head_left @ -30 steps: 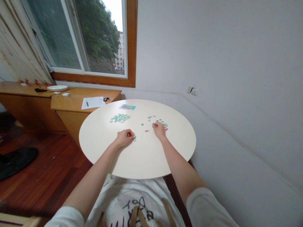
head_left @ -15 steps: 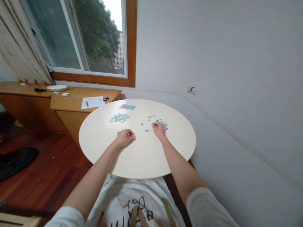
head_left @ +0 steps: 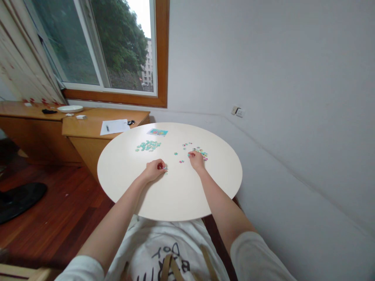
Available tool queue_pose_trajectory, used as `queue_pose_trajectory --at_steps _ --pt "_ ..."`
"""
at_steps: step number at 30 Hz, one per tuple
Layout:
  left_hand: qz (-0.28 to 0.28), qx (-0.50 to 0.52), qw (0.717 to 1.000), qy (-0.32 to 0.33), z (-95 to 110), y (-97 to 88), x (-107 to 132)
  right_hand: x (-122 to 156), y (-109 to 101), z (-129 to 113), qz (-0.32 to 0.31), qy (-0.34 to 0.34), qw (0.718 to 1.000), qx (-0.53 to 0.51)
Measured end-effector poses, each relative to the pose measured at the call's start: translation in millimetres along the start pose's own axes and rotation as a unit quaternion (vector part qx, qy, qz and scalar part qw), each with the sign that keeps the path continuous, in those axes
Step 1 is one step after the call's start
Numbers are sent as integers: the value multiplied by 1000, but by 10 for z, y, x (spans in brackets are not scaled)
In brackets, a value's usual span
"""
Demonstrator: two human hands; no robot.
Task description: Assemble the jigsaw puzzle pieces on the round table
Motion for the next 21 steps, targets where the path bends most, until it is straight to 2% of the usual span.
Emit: queue_pose_trajectory --at_steps 9,13,21 --pt "13 108 994 11 -72 40 -54 18 -15 -19 17 25 1000 -8" --pt "9 160 987 26 -41 33 -64 19 -21 -36 15 24 1000 -6" --pt "31 247 968 14 -56 6 -98 5 -8 -2 16 10 1000 -14"
Point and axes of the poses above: each hand's wrist, its own x-axis away from the middle knuckle, its own y-axis out of the palm, z = x × y, the point moved 5 cm from there along -x, towards the middle knuckle, and after that the axes turned 8 degrees about -y, right-handed, at the moved point
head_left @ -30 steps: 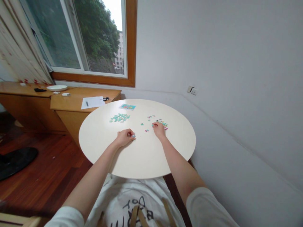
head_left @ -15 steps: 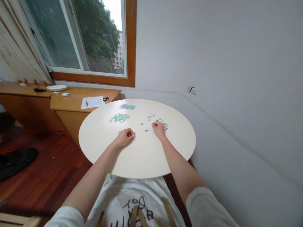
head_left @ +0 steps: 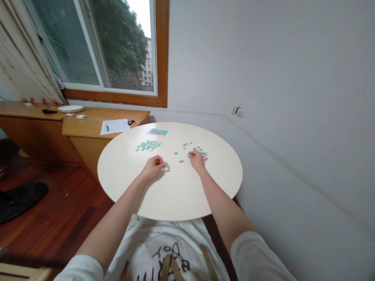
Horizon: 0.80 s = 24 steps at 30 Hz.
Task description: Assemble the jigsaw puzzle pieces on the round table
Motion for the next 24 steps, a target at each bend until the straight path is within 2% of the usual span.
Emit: queue_pose_trajectory --at_steps 8,24 --pt "-14 34 998 -44 -32 -2 -9 16 10 -42 -20 3 1000 -16" --pt "-11 34 998 -47 23 -16 24 38 10 -73 -24 9 999 -26"
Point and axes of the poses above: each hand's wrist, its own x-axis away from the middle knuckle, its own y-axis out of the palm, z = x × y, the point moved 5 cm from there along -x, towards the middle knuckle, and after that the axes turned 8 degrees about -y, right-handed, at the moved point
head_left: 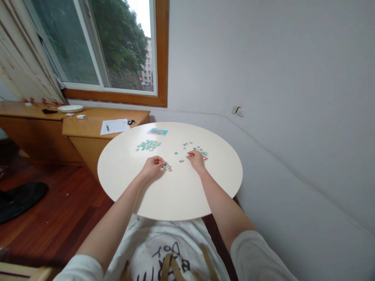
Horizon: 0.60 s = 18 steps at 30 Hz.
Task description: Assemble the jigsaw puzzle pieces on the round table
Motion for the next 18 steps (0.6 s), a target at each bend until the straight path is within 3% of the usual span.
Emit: queue_pose_trajectory --at_steps 8,12,15,18 --pt "16 30 999 -16 -55 -24 -9 92 -122 -166 59 -22 998 2" --pt "25 65 997 -22 -44 -19 3 254 -98 -450 83 -110 990 -20" --pt "36 89 995 -24 -27 -23 15 391 42 -684 48 -168 984 -37" --pt "41 112 993 -23 -21 -29 18 512 206 -866 -38 -212 976 -34"
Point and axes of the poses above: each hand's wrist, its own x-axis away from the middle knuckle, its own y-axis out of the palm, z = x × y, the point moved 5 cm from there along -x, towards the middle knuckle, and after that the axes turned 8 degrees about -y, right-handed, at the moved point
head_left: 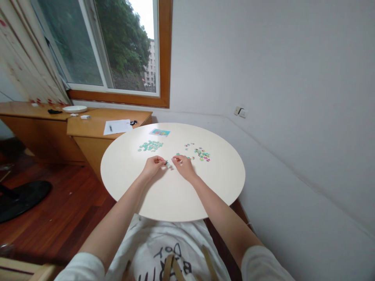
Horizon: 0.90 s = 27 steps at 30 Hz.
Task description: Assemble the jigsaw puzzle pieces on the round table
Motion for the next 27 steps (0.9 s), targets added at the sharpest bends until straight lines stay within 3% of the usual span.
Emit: queue_pose_trajectory --at_steps 4,9,27 --pt "6 3 1000 -3 -9 -1 -5 43 98 -93 -82 -19 996 -12" --pt "2 3 1000 -19 -16 18 8 59 149 -27 -122 -3 991 -63" --pt "-32 -23 999 -25 6 52 49 51 160 -14 -118 -18 989 -84"
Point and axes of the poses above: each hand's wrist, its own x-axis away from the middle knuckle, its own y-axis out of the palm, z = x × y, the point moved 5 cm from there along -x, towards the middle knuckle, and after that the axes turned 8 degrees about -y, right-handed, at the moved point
